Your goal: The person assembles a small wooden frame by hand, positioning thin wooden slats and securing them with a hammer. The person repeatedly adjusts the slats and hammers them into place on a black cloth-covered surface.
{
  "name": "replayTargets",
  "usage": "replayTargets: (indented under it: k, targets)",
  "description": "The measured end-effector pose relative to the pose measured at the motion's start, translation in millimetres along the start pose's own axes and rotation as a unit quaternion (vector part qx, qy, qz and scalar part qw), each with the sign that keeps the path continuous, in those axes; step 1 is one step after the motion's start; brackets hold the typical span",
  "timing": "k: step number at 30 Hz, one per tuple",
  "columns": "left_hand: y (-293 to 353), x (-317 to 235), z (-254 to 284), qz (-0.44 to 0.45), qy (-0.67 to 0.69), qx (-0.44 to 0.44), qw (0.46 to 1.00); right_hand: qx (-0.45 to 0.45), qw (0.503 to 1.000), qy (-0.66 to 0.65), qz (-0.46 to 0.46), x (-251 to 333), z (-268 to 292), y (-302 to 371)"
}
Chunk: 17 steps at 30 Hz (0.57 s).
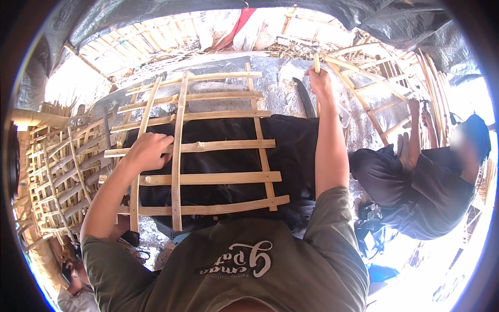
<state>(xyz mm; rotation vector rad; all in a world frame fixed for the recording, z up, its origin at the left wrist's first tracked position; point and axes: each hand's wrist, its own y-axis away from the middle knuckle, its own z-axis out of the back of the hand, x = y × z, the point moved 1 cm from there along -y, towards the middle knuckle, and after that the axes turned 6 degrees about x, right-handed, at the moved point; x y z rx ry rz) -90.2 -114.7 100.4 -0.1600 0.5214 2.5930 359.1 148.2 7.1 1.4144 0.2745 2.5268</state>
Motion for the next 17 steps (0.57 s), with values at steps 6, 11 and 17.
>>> replayTargets:
  k: [6,11,17]
  targets:
    - [-2,2,20,0.013,0.082,0.043,0.996,-0.021,1.0,0.007,0.006,-11,4,-9]
    - [-26,20,38,0.103,0.102,0.048,0.988,-0.007,1.0,0.018,0.013,-6,-1,-4]
    - [-118,70,35,0.279,-0.011,-0.127,0.952,-0.015,0.999,0.027,0.016,-11,-2,-14]
